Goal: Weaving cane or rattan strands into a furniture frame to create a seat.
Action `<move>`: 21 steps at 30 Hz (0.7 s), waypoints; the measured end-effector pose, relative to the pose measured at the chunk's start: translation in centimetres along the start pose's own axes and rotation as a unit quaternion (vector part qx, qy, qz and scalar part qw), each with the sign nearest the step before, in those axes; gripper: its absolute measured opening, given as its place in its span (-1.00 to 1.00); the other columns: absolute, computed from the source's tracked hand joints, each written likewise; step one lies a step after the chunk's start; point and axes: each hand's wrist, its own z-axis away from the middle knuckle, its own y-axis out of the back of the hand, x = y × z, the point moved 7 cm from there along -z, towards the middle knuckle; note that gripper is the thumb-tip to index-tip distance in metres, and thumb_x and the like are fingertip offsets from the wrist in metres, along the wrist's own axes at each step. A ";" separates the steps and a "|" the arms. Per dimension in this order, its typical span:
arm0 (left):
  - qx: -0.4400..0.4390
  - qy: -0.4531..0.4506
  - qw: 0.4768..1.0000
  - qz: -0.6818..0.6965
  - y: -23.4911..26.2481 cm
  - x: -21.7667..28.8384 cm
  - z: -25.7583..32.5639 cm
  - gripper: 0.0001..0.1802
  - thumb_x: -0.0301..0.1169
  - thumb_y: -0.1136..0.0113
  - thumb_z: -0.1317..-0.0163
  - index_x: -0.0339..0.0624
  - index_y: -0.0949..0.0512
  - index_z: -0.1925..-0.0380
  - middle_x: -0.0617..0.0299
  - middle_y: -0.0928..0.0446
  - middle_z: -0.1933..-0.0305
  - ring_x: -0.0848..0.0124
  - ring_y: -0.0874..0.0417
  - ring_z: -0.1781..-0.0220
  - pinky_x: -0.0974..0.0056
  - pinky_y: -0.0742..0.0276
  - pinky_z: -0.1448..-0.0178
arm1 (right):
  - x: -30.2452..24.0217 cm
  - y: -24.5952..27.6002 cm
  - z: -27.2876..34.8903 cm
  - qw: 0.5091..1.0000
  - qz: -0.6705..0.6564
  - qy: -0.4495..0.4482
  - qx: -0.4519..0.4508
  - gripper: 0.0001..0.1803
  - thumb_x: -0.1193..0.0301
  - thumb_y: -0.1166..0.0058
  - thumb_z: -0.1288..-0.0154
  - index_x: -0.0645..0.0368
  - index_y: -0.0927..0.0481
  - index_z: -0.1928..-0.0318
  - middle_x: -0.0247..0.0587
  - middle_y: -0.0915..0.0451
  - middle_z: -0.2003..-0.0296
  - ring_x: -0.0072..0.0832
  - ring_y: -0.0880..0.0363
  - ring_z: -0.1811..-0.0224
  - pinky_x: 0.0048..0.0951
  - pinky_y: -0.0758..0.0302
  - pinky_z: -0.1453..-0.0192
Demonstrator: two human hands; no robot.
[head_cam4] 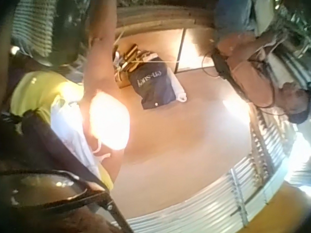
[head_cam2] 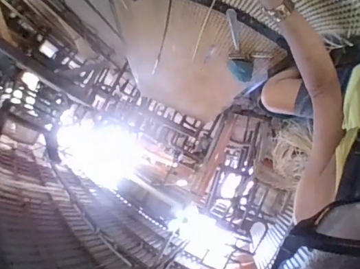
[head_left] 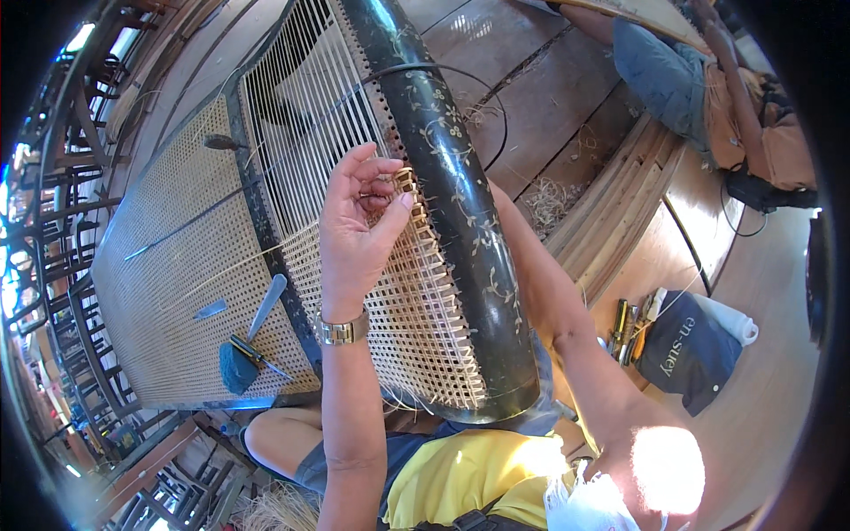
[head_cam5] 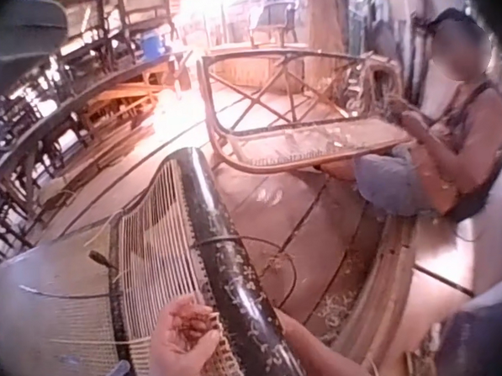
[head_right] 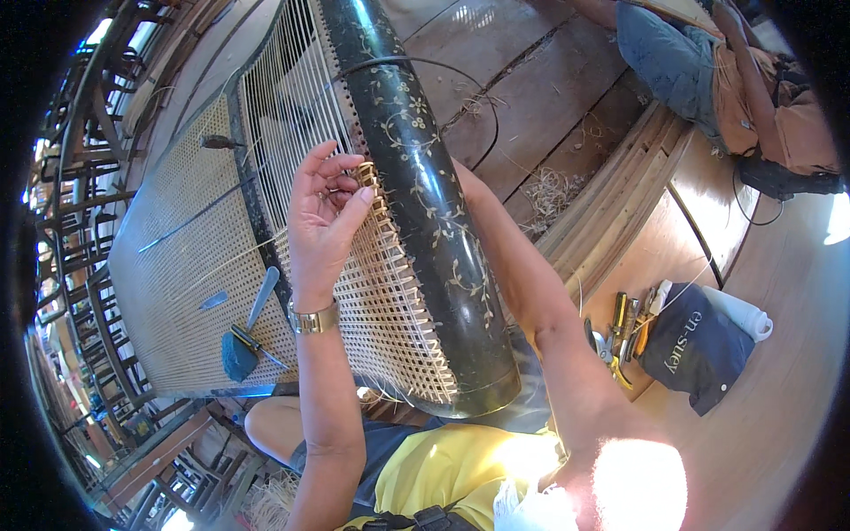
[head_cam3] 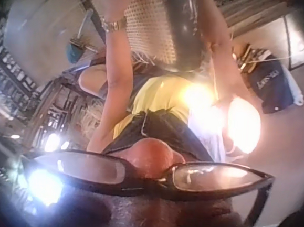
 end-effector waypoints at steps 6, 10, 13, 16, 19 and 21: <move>0.114 -0.087 0.968 -0.204 -0.9 1.4 3.6 -0.27 -0.47 -0.41 -0.30 -0.24 -0.31 -0.43 0.05 -0.51 -0.32 0.33 -0.57 -0.25 0.21 -0.50 -0.33 | -1.0 2.7 2.7 0.983 0.181 -0.042 -0.003 -0.45 0.51 -0.27 -0.39 0.26 -0.48 -0.36 -0.20 -0.65 -0.15 -0.55 -0.64 -0.12 -0.49 -0.63 -0.18; 0.107 -0.058 0.957 -0.262 -2.9 1.9 4.8 -0.13 -0.14 -0.47 -0.28 -0.33 -0.27 -0.43 -0.10 -0.35 -0.46 0.10 -0.38 -0.49 0.01 -0.25 -0.55 | -1.3 2.9 3.0 0.977 0.150 0.030 0.152 -0.45 0.58 -0.32 -0.29 0.22 -0.56 -0.29 -0.32 -0.66 -0.13 -0.63 -0.60 -0.09 -0.49 -0.59 -0.18; 0.091 -0.106 0.904 -0.403 -5.0 2.4 4.5 0.08 0.04 -0.54 -0.14 -0.39 -0.19 -0.44 -0.29 -0.15 -0.53 -0.20 -0.17 -0.57 -0.14 -0.10 -0.61 | 0.2 5.9 0.9 0.987 0.127 0.016 0.097 -0.46 0.61 -0.36 -0.24 0.26 -0.58 -0.25 -0.33 -0.66 -0.12 -0.63 -0.62 -0.07 -0.52 -0.62 -0.12; 0.087 -0.063 0.907 -0.407 -5.7 2.5 4.1 0.15 0.07 -0.56 -0.09 -0.41 -0.15 -0.45 -0.30 -0.10 -0.55 -0.20 -0.13 -0.59 -0.18 -0.07 -0.61 | 0.3 5.9 0.3 0.993 0.114 0.007 0.030 -0.45 0.61 -0.37 -0.23 0.28 -0.58 -0.25 -0.28 -0.66 -0.13 -0.60 -0.64 -0.08 -0.50 -0.65 -0.11; 0.088 -0.052 0.888 -0.448 -6.3 2.7 4.1 0.24 0.12 -0.59 -0.02 -0.41 -0.11 -0.47 -0.30 -0.05 -0.56 -0.20 -0.08 -0.60 -0.23 -0.04 -0.60 | -1.4 1.8 0.4 0.999 0.028 0.005 -0.016 -0.38 0.58 -0.43 -0.19 0.29 -0.56 -0.29 -0.15 -0.66 -0.16 -0.49 -0.68 -0.11 -0.39 -0.70 -0.16; 0.094 -0.050 0.885 -0.453 -6.3 2.7 4.3 0.26 0.13 -0.60 0.00 -0.40 -0.11 -0.48 -0.30 -0.06 -0.56 -0.21 -0.07 -0.60 -0.25 -0.03 -0.60 | 0.2 2.9 0.2 1.000 0.005 0.007 -0.025 -0.37 0.57 -0.43 -0.18 0.29 -0.55 -0.29 -0.15 -0.66 -0.15 -0.48 -0.68 -0.12 -0.40 -0.70 -0.17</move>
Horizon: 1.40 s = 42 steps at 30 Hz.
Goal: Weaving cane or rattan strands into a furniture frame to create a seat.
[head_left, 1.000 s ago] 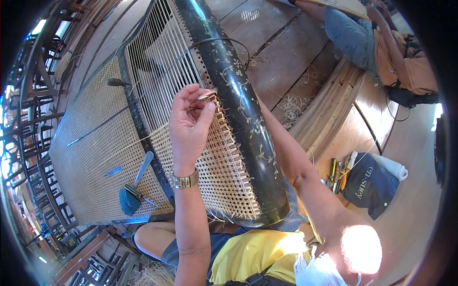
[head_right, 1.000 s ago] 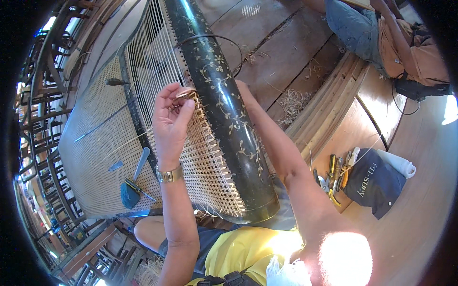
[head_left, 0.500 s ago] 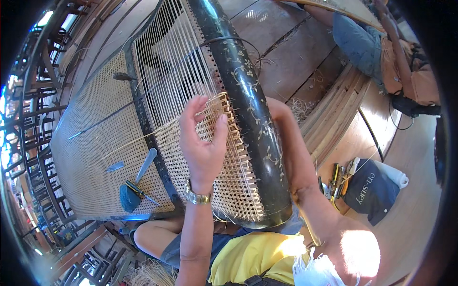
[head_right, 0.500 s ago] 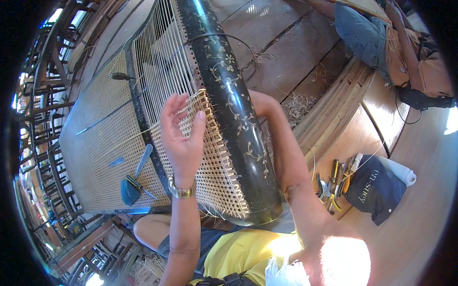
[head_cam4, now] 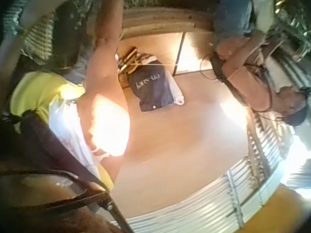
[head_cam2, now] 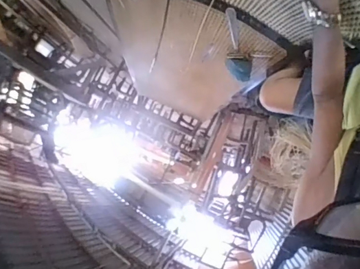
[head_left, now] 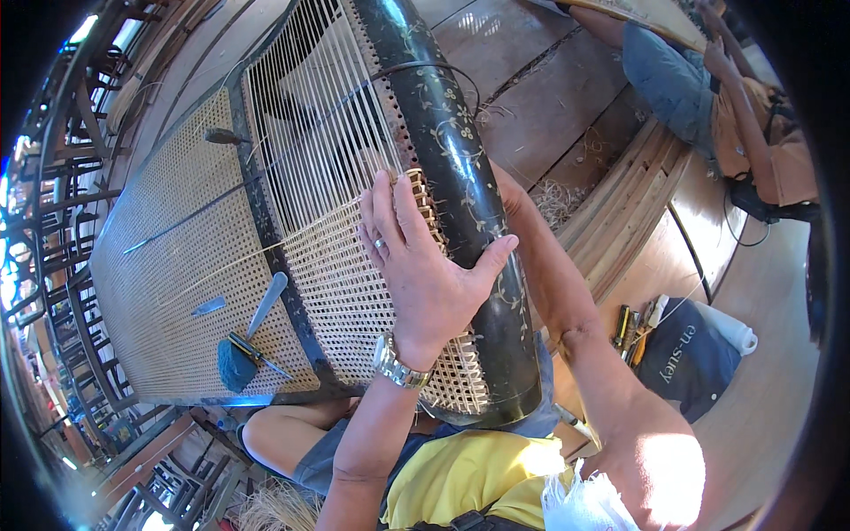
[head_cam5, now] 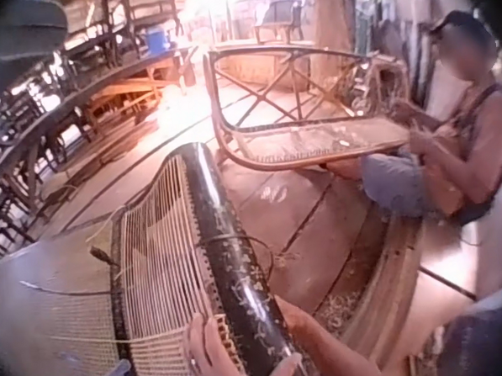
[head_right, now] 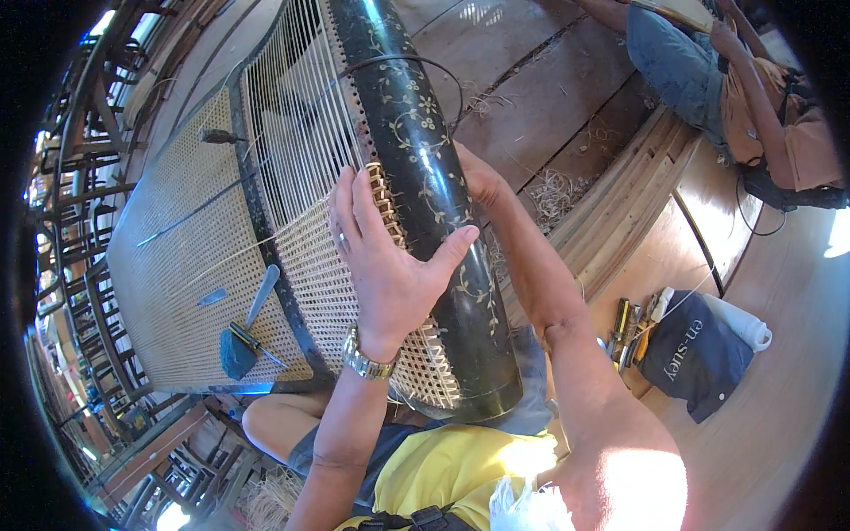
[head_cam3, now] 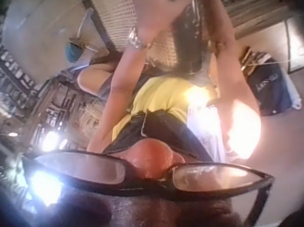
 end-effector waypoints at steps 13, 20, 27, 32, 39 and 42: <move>0.029 -0.004 0.999 -0.015 0.1 1.5 -0.6 0.25 0.09 -0.60 0.04 -0.35 -0.13 -0.48 -0.31 -0.15 -0.52 -0.25 -0.16 -0.55 -0.26 -0.12 -0.55 | 0.0 1.5 2.6 0.958 0.234 -0.109 0.125 -0.63 0.56 -0.19 -0.26 0.30 -0.67 -0.09 -0.13 -0.74 -0.03 -0.46 -0.64 -0.04 -0.25 -0.63 -0.16; 0.014 -0.014 0.995 -0.097 0.2 1.3 0.3 0.13 0.16 -0.55 0.03 -0.25 -0.30 -0.43 -0.20 -0.28 -0.46 -0.18 -0.28 -0.49 -0.26 -0.20 -0.50 | -1.6 2.2 5.5 0.841 0.527 0.014 0.122 -0.70 0.53 -0.14 -0.21 0.15 -0.75 0.05 -0.05 -0.78 0.15 -0.43 -0.65 0.14 -0.18 -0.58 -0.03; -0.039 0.027 0.992 -0.120 1.3 1.2 0.0 0.15 0.28 -0.40 -0.07 -0.20 -0.22 -0.51 -0.22 -0.14 -0.56 -0.23 -0.17 -0.57 -0.31 -0.10 -0.55 | -11.3 -2.5 13.3 0.681 0.717 -0.053 0.139 -0.74 0.23 -0.27 -0.33 0.11 -0.71 0.10 -0.01 -0.74 0.19 -0.06 -0.72 0.10 -0.13 -0.58 0.06; -0.046 0.042 0.993 -0.104 0.8 1.3 0.0 0.17 0.30 -0.36 -0.10 -0.17 -0.15 -0.54 -0.19 -0.09 -0.59 -0.22 -0.10 -0.61 -0.38 -0.07 -0.54 | -16.6 0.7 22.5 0.620 0.736 -0.086 0.256 -0.80 0.22 -0.20 -0.35 0.04 -0.69 0.15 -0.08 -0.73 0.21 -0.08 -0.71 0.09 -0.13 -0.57 0.08; -0.039 0.046 0.994 -0.091 0.7 1.0 0.2 0.16 0.26 -0.38 -0.06 -0.19 -0.19 -0.51 -0.17 -0.09 -0.57 -0.18 -0.07 -0.61 -0.36 -0.08 -0.54 | -23.4 1.1 31.9 0.528 0.780 -0.084 0.325 -0.80 0.24 -0.18 -0.35 0.08 -0.69 0.19 -0.10 -0.72 0.23 -0.09 -0.70 0.11 -0.15 -0.57 0.07; -0.039 0.044 0.994 -0.087 0.7 1.2 0.2 0.15 0.26 -0.38 -0.07 -0.19 -0.19 -0.51 -0.16 -0.09 -0.57 -0.18 -0.07 -0.61 -0.36 -0.07 -0.54 | -26.9 0.8 33.9 0.486 0.812 -0.032 0.321 -0.82 0.28 -0.19 -0.34 0.11 -0.70 0.20 -0.09 -0.71 0.24 -0.10 -0.69 0.14 -0.16 -0.56 0.06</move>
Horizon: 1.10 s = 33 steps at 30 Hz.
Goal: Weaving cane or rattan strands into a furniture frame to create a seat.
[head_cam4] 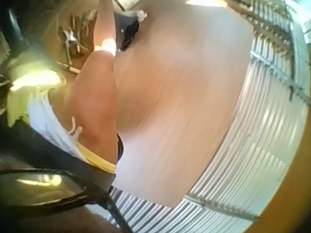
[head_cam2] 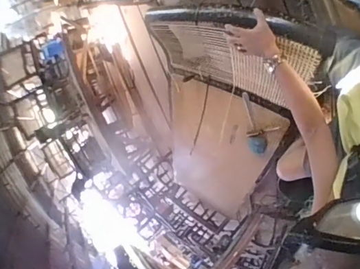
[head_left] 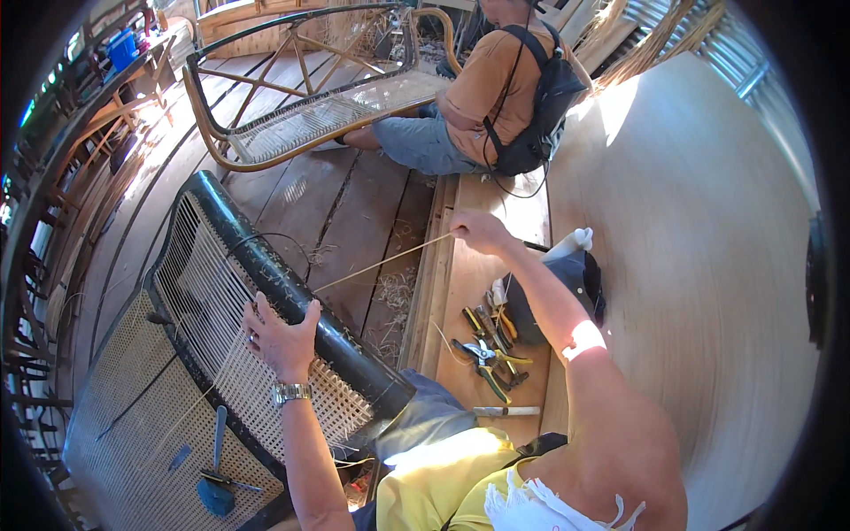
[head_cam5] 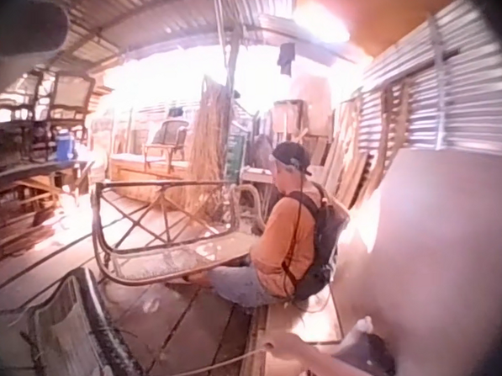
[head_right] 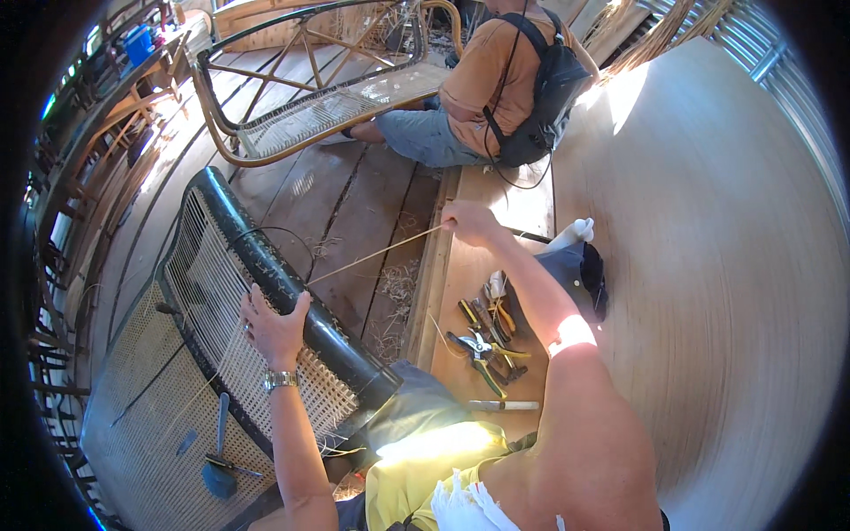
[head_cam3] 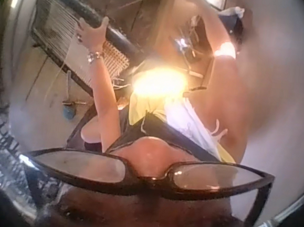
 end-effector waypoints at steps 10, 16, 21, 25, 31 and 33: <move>0.017 0.007 1.000 -0.014 -0.3 -0.6 0.3 0.15 0.26 -0.41 -0.04 -0.18 -0.21 -0.50 -0.16 -0.11 -0.56 -0.16 -0.11 -0.59 -0.35 -0.12 -0.52 | -2.3 0.3 -1.1 0.646 -0.742 -0.149 0.100 -0.89 0.41 -0.27 -0.44 0.13 -0.60 0.21 -0.23 -0.69 0.31 -0.31 -0.76 0.17 -0.02 -0.70 -0.14; 0.062 -0.031 0.997 0.034 -0.3 -0.6 0.0 0.15 0.25 -0.51 0.06 -0.19 -0.31 -0.44 -0.16 -0.21 -0.52 -0.16 -0.18 -0.57 -0.26 -0.21 -0.49 | -3.8 -2.6 -6.6 0.566 -0.815 -0.044 0.114 -0.93 0.49 -0.11 -0.52 0.09 -0.52 0.07 -0.24 -0.64 0.39 -0.25 -0.77 0.26 0.07 -0.73 -0.06; 0.051 -0.009 0.999 0.003 -0.9 -0.8 -0.4 0.21 0.29 -0.46 0.02 -0.19 -0.21 -0.49 -0.18 -0.15 -0.55 -0.10 -0.16 -0.59 -0.28 -0.08 -0.54 | -7.9 -4.6 -10.2 0.571 -0.809 -0.052 0.130 -0.89 0.46 -0.08 -0.56 0.16 -0.57 0.00 -0.29 -0.64 0.38 -0.41 -0.69 0.35 -0.17 -0.73 0.03; 0.039 -0.011 0.999 0.030 -0.7 -1.6 -0.4 0.28 0.32 -0.43 0.01 -0.27 -0.11 -0.52 -0.18 -0.08 -0.59 -0.07 -0.09 -0.62 -0.24 0.07 -0.59 | -9.1 -12.3 -12.3 0.680 -0.718 -0.148 0.030 -0.86 0.45 -0.10 -0.55 0.19 -0.60 -0.01 -0.29 -0.63 0.35 -0.48 -0.63 0.38 -0.32 -0.67 0.13; 0.052 -0.006 0.997 0.048 -1.1 -1.5 -0.3 0.28 0.20 -0.51 -0.01 -0.35 -0.07 -0.51 -0.20 -0.11 -0.57 -0.06 -0.08 -0.62 -0.20 0.07 -0.60 | -14.7 -25.6 -12.1 0.933 -0.342 -0.053 -0.102 -0.81 0.45 -0.10 -0.51 0.25 -0.63 -0.03 -0.17 -0.62 0.27 -0.42 -0.62 0.30 -0.35 -0.58 0.18; 0.056 -0.015 0.997 0.059 -1.2 -1.4 -0.3 0.27 0.18 -0.53 0.00 -0.34 -0.07 -0.51 -0.20 -0.11 -0.57 -0.06 -0.08 -0.62 -0.21 0.05 -0.60 | -17.4 -26.9 -11.9 0.968 -0.246 0.028 -0.046 -0.81 0.47 -0.11 -0.51 0.23 -0.63 -0.04 -0.17 -0.59 0.28 -0.45 -0.59 0.31 -0.35 -0.58 0.17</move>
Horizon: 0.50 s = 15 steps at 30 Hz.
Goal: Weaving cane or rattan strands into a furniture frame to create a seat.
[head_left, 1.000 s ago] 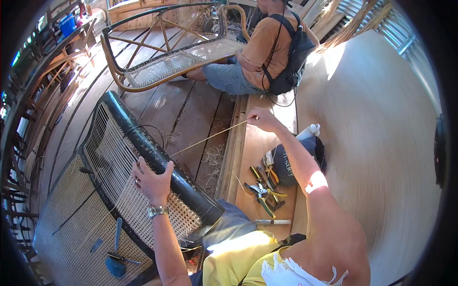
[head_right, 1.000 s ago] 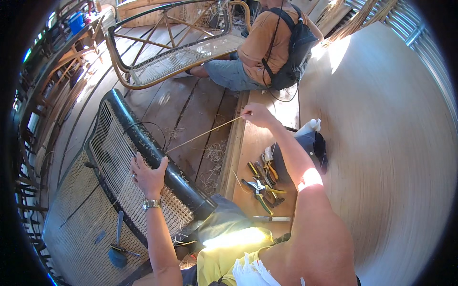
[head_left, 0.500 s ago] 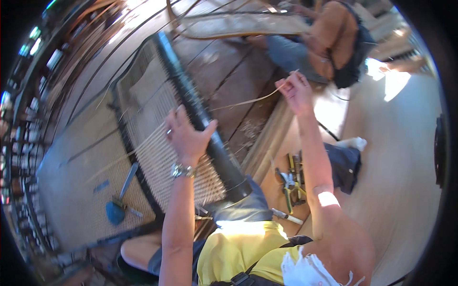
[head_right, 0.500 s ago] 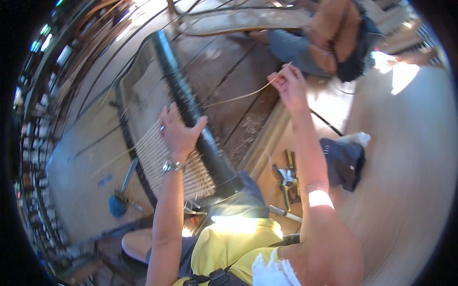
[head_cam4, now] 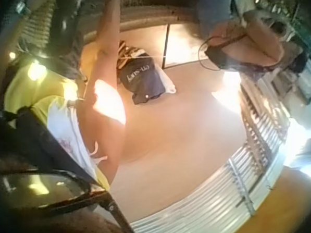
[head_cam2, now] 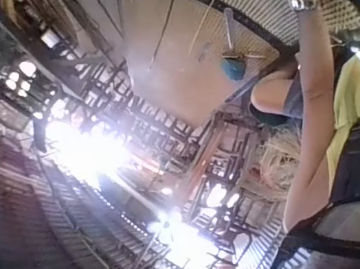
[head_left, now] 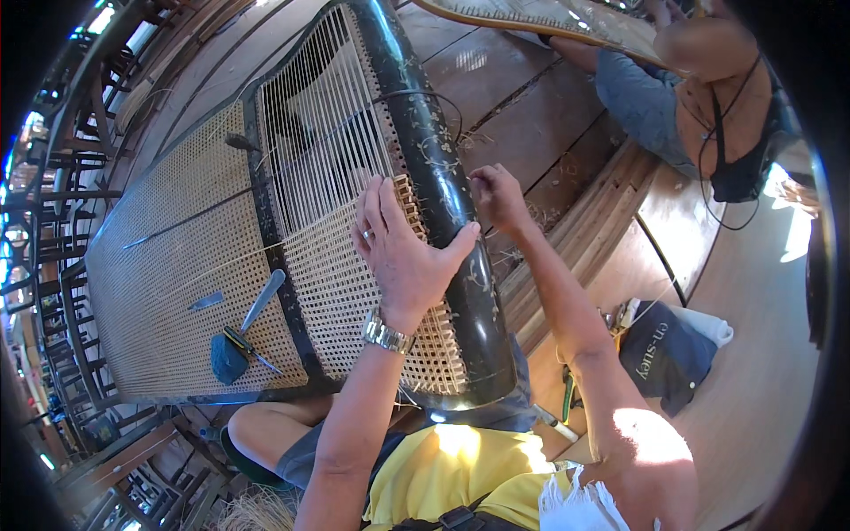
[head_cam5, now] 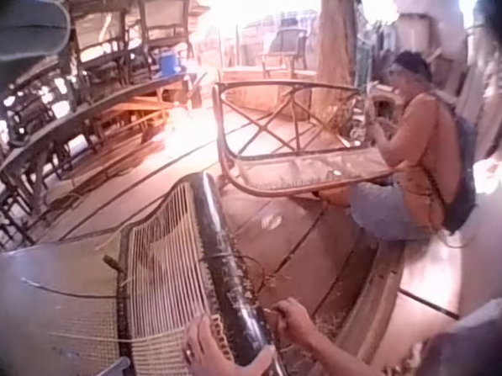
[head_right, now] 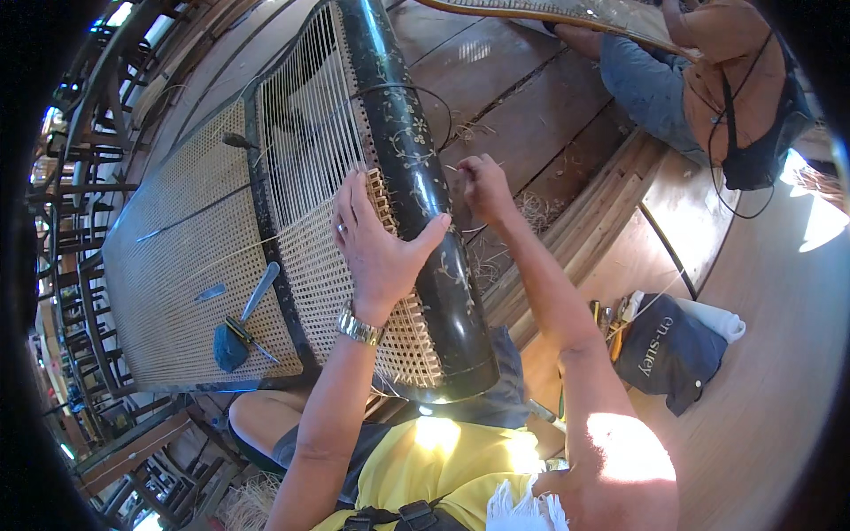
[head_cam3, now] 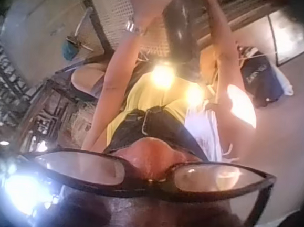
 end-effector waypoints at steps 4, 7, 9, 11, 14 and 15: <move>-0.002 0.008 1.000 0.026 -0.3 -0.6 0.0 0.28 0.20 -0.50 0.02 -0.31 -0.09 -0.52 -0.19 -0.10 -0.58 -0.08 -0.05 -0.63 -0.28 0.13 -0.59 | -3.2 -1.9 -0.3 0.994 0.034 0.020 0.106 -0.78 0.44 -0.09 -0.49 0.22 -0.60 -0.06 0.00 -0.69 0.19 -0.13 -0.69 0.14 -0.20 -0.60 0.02; 0.002 0.006 1.000 0.011 0.5 -0.9 0.0 0.23 0.12 -0.55 0.00 -0.32 -0.12 -0.50 -0.20 -0.13 -0.55 -0.09 -0.11 -0.61 -0.19 0.04 -0.60 | -5.8 -6.8 -0.3 0.805 -0.574 -0.143 -0.043 -0.76 0.40 -0.04 -0.57 0.29 -0.60 -0.08 -0.13 -0.73 0.11 -0.35 -0.76 0.17 -0.34 -0.70 0.10; 0.005 0.000 1.000 0.023 0.5 -0.6 0.0 0.22 0.11 -0.56 0.00 -0.32 -0.13 -0.49 -0.21 -0.13 -0.55 -0.10 -0.11 -0.60 -0.18 0.03 -0.60 | -9.1 -6.2 0.4 0.718 -0.663 -0.196 -0.082 -0.73 0.37 -0.03 -0.58 0.29 -0.60 -0.09 -0.14 -0.73 0.13 -0.37 -0.75 0.22 -0.37 -0.71 0.13; -0.008 0.016 0.998 0.052 0.1 -0.6 -0.3 0.21 0.10 -0.56 0.00 -0.33 -0.14 -0.49 -0.21 -0.13 -0.55 -0.09 -0.13 -0.60 -0.16 0.00 -0.60 | -10.4 -6.0 0.9 0.636 -0.714 -0.235 -0.176 -0.63 0.29 0.04 -0.62 0.29 -0.55 -0.20 -0.11 -0.70 0.03 -0.36 -0.72 0.08 -0.32 -0.70 0.00; -0.008 0.013 0.999 0.049 -0.2 -0.4 -0.5 0.22 0.09 -0.57 0.00 -0.35 -0.13 -0.49 -0.21 -0.12 -0.55 -0.09 -0.13 -0.60 -0.16 -0.01 -0.60 | -9.4 -6.6 1.2 0.629 -0.717 -0.240 -0.179 -0.63 0.28 0.04 -0.62 0.29 -0.55 -0.20 -0.11 -0.70 0.03 -0.36 -0.72 0.08 -0.32 -0.70 0.00; -0.009 0.009 0.999 0.050 -0.1 -0.3 -0.5 0.22 0.09 -0.57 0.00 -0.36 -0.13 -0.49 -0.22 -0.11 -0.55 -0.10 -0.12 -0.60 -0.16 -0.02 -0.60 | -9.3 -6.6 1.3 0.627 -0.719 -0.241 -0.180 -0.63 0.28 0.04 -0.62 0.29 -0.55 -0.20 -0.11 -0.70 0.03 -0.36 -0.72 0.08 -0.32 -0.70 0.00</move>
